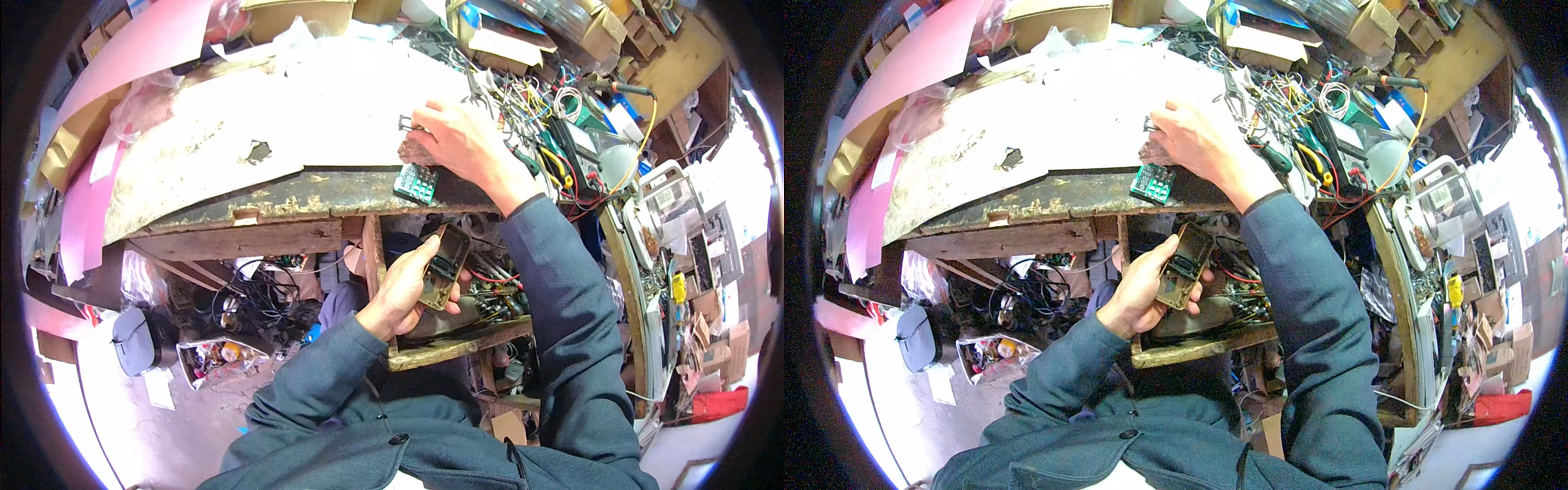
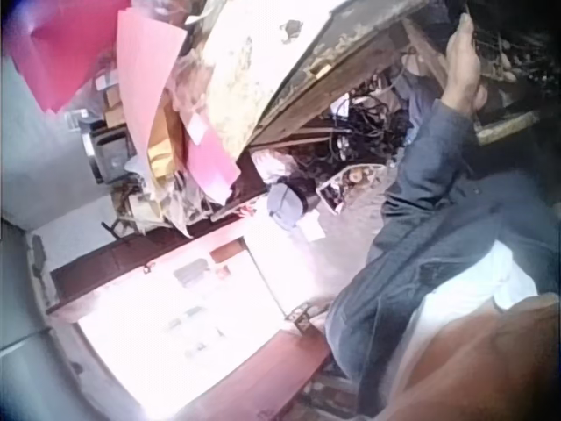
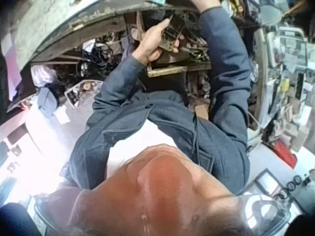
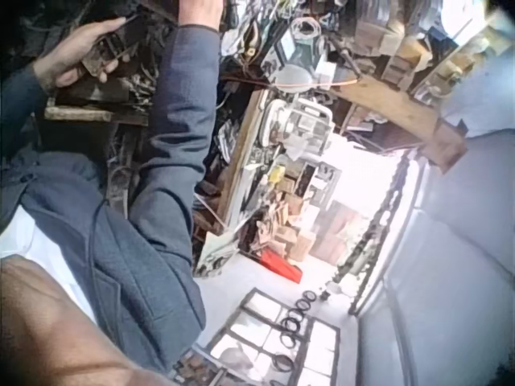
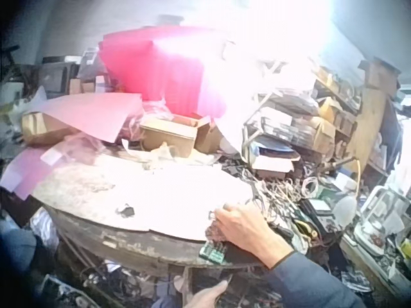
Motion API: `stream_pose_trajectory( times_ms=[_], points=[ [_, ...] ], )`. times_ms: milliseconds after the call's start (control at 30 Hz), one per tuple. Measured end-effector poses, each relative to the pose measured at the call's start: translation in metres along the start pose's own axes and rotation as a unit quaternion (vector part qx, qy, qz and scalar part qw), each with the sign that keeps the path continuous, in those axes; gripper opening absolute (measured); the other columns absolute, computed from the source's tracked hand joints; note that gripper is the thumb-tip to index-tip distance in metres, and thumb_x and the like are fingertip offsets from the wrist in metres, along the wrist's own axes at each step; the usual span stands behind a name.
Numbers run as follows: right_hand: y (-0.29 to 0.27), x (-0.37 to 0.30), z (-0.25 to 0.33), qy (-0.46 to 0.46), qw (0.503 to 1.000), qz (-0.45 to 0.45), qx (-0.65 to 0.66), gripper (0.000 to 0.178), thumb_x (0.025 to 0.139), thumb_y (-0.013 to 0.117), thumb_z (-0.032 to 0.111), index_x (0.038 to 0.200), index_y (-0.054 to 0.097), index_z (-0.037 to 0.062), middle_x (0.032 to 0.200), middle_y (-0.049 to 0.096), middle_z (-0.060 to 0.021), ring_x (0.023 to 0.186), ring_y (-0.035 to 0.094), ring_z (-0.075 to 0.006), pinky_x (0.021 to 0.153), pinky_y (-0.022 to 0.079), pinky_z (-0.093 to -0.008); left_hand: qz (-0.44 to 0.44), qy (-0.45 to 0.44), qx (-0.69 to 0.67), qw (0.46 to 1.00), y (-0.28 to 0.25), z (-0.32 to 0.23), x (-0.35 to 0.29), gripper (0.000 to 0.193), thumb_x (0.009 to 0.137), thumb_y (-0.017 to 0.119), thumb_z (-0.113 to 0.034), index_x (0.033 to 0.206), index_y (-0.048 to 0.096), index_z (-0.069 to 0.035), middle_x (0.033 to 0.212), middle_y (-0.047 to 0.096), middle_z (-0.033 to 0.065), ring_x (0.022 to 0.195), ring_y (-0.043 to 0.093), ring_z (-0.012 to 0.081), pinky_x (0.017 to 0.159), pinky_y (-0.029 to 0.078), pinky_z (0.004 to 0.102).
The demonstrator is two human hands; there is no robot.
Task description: The person disassembles a small electronic device, removes the battery, and then reassembles it by inserting the battery and closing the case. The person also briefly handles a small circuit board and a roll of tape.
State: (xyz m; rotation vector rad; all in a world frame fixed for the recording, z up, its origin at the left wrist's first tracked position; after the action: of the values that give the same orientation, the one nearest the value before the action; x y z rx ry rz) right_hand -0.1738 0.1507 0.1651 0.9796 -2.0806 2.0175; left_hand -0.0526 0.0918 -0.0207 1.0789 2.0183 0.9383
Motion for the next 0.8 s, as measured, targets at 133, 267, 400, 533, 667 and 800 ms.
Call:
stream_pose_trajectory(
  times_ms=[133,267,400,533,667,800],
  points=[
    [-0.009,-0.005,-0.020,0.048,0.998,-0.022,0.021,0.012,0.092,0.066,0.019,0.097,0.067,0.0084,0.091,0.068,-0.0137,0.085,0.068,-0.0347,0.073,0.055,-0.0438,0.006,-0.003,-0.003,1.000,0.003,0.000,0.001,0.048,0.109,0.041,-0.044,0.126,0.054,-0.001,0.098,0.068,0.0185,0.071,0.067,0.0226,0.056,0.060,0.0387],
    [-0.003,-0.004,-0.026,0.066,0.995,-0.019,0.072,0.019,0.090,0.068,0.019,0.107,0.067,0.0096,0.097,0.070,-0.0139,0.089,0.070,-0.0358,0.078,0.055,-0.0444,0.010,-0.003,-0.002,1.000,0.002,0.000,0.001,0.049,0.109,0.042,-0.044,0.127,0.055,-0.001,0.098,0.068,0.0182,0.071,0.067,0.0222,0.057,0.061,0.0388],
    [0.010,0.003,-0.020,0.044,0.996,0.002,0.078,0.028,0.088,0.071,0.018,0.114,0.066,0.0105,0.101,0.071,-0.0148,0.092,0.070,-0.0357,0.082,0.055,-0.0434,0.008,-0.004,0.005,1.000,0.002,0.000,0.001,0.048,0.108,0.042,-0.044,0.126,0.056,-0.001,0.098,0.068,0.0179,0.070,0.067,0.0220,0.056,0.061,0.0386],
    [0.014,0.001,-0.033,0.136,0.980,0.019,0.143,0.033,0.088,0.073,0.015,0.120,0.066,0.0110,0.103,0.074,-0.0113,0.098,0.072,-0.0250,0.087,0.055,-0.0367,0.010,-0.001,0.003,1.000,0.004,0.000,0.001,0.048,0.108,0.042,-0.044,0.126,0.057,-0.002,0.097,0.068,0.0175,0.069,0.067,0.0217,0.056,0.061,0.0382],
    [0.010,-0.001,-0.028,0.109,0.987,-0.008,0.117,0.034,0.086,0.074,0.017,0.119,0.068,0.0124,0.102,0.075,-0.0106,0.094,0.073,-0.0241,0.085,0.056,-0.0356,0.013,-0.001,0.011,1.000,0.004,0.001,0.004,0.048,0.108,0.042,-0.044,0.125,0.058,-0.001,0.097,0.068,0.0170,0.069,0.067,0.0212,0.056,0.061,0.0373],
    [-0.001,-0.001,-0.030,0.131,0.982,-0.025,0.134,0.033,0.087,0.074,0.020,0.119,0.069,0.0123,0.097,0.076,-0.0103,0.083,0.075,-0.0227,0.077,0.058,-0.0343,0.004,0.022,0.018,1.000,0.002,-0.004,0.001,0.051,0.109,0.038,-0.046,0.124,0.058,-0.001,0.096,0.068,0.0149,0.071,0.067,0.0204,0.060,0.061,0.0373]
  ],
)
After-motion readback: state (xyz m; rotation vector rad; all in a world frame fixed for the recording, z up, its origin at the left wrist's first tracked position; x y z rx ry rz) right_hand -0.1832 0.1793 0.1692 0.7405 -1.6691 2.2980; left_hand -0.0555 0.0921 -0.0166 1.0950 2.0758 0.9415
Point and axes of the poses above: each hand's wrist, its own x-axis towards the middle knuckle, its own y-axis out of the palm, z = x × y, the point moved 9 cm from there along x, towards the middle knuckle
